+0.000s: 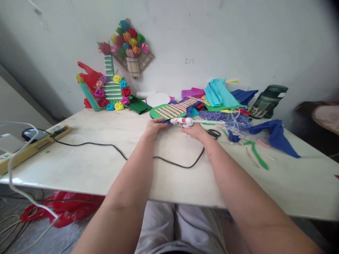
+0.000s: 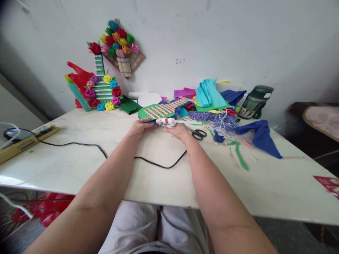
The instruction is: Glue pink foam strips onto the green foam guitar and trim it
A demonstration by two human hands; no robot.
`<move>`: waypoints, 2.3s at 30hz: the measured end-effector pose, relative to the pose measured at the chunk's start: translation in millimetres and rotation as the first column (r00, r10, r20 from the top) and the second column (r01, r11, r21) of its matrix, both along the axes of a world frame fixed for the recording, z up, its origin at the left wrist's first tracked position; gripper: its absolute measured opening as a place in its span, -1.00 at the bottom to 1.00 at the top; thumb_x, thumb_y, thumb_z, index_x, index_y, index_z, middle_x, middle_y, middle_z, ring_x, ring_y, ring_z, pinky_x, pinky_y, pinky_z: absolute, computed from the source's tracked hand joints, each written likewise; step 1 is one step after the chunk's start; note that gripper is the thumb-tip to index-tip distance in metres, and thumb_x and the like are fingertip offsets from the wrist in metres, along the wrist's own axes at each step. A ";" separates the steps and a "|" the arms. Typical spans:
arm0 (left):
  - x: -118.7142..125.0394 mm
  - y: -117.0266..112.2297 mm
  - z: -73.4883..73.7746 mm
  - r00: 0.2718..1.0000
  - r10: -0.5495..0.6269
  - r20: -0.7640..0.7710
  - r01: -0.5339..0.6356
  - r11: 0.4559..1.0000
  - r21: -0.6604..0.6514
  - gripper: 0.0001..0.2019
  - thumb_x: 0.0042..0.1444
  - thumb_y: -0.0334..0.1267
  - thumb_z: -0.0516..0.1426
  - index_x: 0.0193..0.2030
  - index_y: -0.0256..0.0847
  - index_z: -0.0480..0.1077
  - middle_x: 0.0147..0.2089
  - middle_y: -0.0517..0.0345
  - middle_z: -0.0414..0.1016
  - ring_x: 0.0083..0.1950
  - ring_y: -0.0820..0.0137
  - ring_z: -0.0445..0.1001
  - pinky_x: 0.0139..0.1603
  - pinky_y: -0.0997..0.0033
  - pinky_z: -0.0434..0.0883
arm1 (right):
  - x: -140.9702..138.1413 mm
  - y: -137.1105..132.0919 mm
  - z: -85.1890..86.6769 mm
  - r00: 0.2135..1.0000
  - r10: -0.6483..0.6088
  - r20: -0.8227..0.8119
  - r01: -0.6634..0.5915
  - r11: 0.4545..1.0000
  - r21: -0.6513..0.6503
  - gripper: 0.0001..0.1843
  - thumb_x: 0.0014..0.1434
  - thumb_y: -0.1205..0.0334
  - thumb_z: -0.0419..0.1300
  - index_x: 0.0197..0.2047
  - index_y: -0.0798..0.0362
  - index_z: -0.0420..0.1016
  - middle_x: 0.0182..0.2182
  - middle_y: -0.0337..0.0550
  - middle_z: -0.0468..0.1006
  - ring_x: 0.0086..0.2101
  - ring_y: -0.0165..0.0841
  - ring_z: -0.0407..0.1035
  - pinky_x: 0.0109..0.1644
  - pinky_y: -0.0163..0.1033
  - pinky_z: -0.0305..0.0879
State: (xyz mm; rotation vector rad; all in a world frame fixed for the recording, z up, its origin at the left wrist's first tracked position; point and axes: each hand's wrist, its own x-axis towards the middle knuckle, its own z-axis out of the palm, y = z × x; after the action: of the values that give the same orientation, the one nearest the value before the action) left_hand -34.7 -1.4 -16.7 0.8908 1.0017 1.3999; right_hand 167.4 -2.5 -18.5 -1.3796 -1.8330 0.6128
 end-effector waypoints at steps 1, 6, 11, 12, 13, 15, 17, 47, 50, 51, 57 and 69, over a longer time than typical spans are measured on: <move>-0.9 1.1 -2.1 1.000 -0.001 -0.015 0.001 1.000 0.020 -0.60 -0.30 -0.64 0.29 -0.20 -0.43 0.48 -0.44 0.06 0.57 -0.39 0.39 0.55 -0.11 0.35 0.48 | -0.4 0.1 -0.6 1.000 0.004 -0.023 -0.005 1.000 -0.015 -0.65 -0.12 0.12 0.32 -0.21 0.05 0.53 -0.34 -0.17 0.56 -0.36 -0.30 0.44 -0.31 -0.23 0.41; -3.4 6.0 -10.1 0.995 0.024 -0.092 -0.016 0.996 0.093 -0.60 -0.31 -0.51 0.36 -0.22 -0.40 0.51 -0.51 0.09 0.54 -0.44 0.40 0.52 -0.19 0.36 0.46 | -2.5 -5.4 3.8 0.992 0.014 -0.126 -0.024 0.997 -0.077 -0.64 -0.12 0.17 0.31 -0.20 0.08 0.51 -0.35 -0.16 0.53 -0.43 -0.36 0.40 -0.47 -0.33 0.35; -3.6 11.8 -14.8 0.985 0.082 -0.155 -0.061 0.989 0.134 -0.59 -0.32 -0.42 0.39 -0.22 -0.37 0.53 -0.52 0.13 0.53 -0.43 0.41 0.52 -0.19 0.38 0.46 | -3.9 -10.6 9.5 0.985 0.025 -0.170 -0.037 0.997 -0.067 -0.67 -0.12 0.21 0.30 -0.22 0.11 0.51 -0.40 -0.17 0.51 -0.46 -0.41 0.37 -0.49 -0.37 0.32; -3.6 13.1 -15.6 0.983 0.091 -0.159 -0.069 0.988 0.141 -0.60 -0.33 -0.41 0.40 -0.23 -0.36 0.54 -0.52 0.13 0.53 -0.43 0.41 0.52 -0.19 0.38 0.46 | -4.1 -11.2 10.2 0.985 0.027 -0.171 -0.038 0.997 -0.062 -0.68 -0.11 0.22 0.30 -0.23 0.12 0.51 -0.41 -0.17 0.51 -0.46 -0.41 0.36 -0.49 -0.37 0.32; -3.7 14.2 -16.3 0.982 0.100 -0.162 -0.077 0.987 0.144 -0.60 -0.33 -0.40 0.40 -0.24 -0.36 0.54 -0.51 0.13 0.53 -0.43 0.41 0.52 -0.19 0.37 0.46 | -4.4 -11.8 10.8 0.985 0.029 -0.172 -0.040 0.997 -0.060 -0.69 -0.11 0.22 0.30 -0.24 0.12 0.51 -0.43 -0.18 0.50 -0.46 -0.41 0.36 -0.49 -0.37 0.32; -3.7 15.8 -17.4 0.981 0.104 -0.165 -0.081 0.987 0.142 -0.61 -0.33 -0.38 0.40 -0.25 -0.35 0.54 -0.52 0.13 0.53 -0.43 0.40 0.52 -0.19 0.36 0.46 | -4.8 -12.7 11.7 0.984 0.027 -0.176 -0.039 0.997 -0.063 -0.71 -0.12 0.23 0.30 -0.26 0.13 0.51 -0.46 -0.19 0.49 -0.48 -0.42 0.35 -0.50 -0.38 0.30; -3.6 16.2 -17.8 0.980 0.106 -0.171 -0.082 0.987 0.140 -0.60 -0.34 -0.37 0.40 -0.25 -0.35 0.54 -0.52 0.13 0.52 -0.43 0.39 0.52 -0.19 0.36 0.46 | -5.1 -12.9 11.9 0.982 0.025 -0.189 -0.041 0.996 -0.080 -0.72 -0.11 0.24 0.30 -0.27 0.13 0.50 -0.47 -0.20 0.47 -0.50 -0.43 0.33 -0.52 -0.39 0.29; 0.2 19.0 -7.8 0.960 0.277 0.031 -0.278 0.950 0.138 -0.72 -0.29 -0.38 0.39 -0.41 -0.33 0.44 -0.48 0.19 0.50 -0.45 0.49 0.50 -0.17 0.39 0.49 | 6.0 -19.0 20.6 0.944 -0.059 -0.325 0.027 0.994 -0.104 -0.77 -0.16 0.14 0.28 -0.47 0.08 0.36 -0.67 -0.33 0.30 -0.63 -0.49 0.16 -0.60 -0.37 0.15; -0.1 15.3 -5.4 0.961 0.274 0.040 -0.277 0.954 0.113 -0.75 -0.26 -0.41 0.37 -0.42 -0.33 0.43 -0.46 0.18 0.50 -0.42 0.47 0.52 -0.15 0.37 0.50 | 7.1 -17.9 19.6 0.937 -0.057 -0.345 0.024 0.995 -0.099 -0.77 -0.16 0.13 0.28 -0.50 0.07 0.34 -0.70 -0.36 0.27 -0.65 -0.51 0.13 -0.60 -0.37 0.16; -0.3 14.0 -4.6 0.962 0.271 0.041 -0.274 0.956 0.106 -0.76 -0.26 -0.43 0.37 -0.42 -0.33 0.43 -0.45 0.18 0.50 -0.41 0.47 0.53 -0.14 0.37 0.50 | 7.4 -17.5 19.2 0.936 -0.054 -0.348 0.021 0.995 -0.098 -0.77 -0.16 0.12 0.27 -0.50 0.07 0.34 -0.70 -0.36 0.27 -0.65 -0.51 0.13 -0.60 -0.37 0.16; -4.0 9.8 1.7 0.971 0.234 0.039 -0.234 0.972 0.005 -0.74 -0.25 -0.53 0.34 -0.41 -0.33 0.38 -0.44 0.16 0.49 -0.35 0.40 0.56 -0.17 0.38 0.51 | 6.8 -16.9 17.8 0.935 -0.037 -0.352 0.002 0.995 -0.100 -0.76 -0.17 0.14 0.28 -0.47 0.09 0.37 -0.68 -0.37 0.28 -0.64 -0.51 0.15 -0.61 -0.38 0.14; 2.1 9.2 19.5 0.964 0.266 0.000 -0.256 0.928 -0.272 -0.75 -0.08 -0.71 0.15 -0.36 -0.30 0.34 -0.47 0.13 0.43 -0.33 0.40 0.55 -0.29 0.52 0.52 | 0.7 -24.0 22.6 0.907 -0.061 -0.416 0.021 0.995 -0.101 -0.82 -0.06 0.21 0.24 -0.53 0.09 0.33 -0.73 -0.36 0.31 -0.72 -0.53 0.17 -0.65 -0.39 0.18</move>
State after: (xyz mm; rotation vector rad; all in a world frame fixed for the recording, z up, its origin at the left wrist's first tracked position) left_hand -32.7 7.8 2.8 0.5413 1.2842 1.4493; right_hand 168.1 -26.5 4.1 -1.2274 -1.4415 0.9075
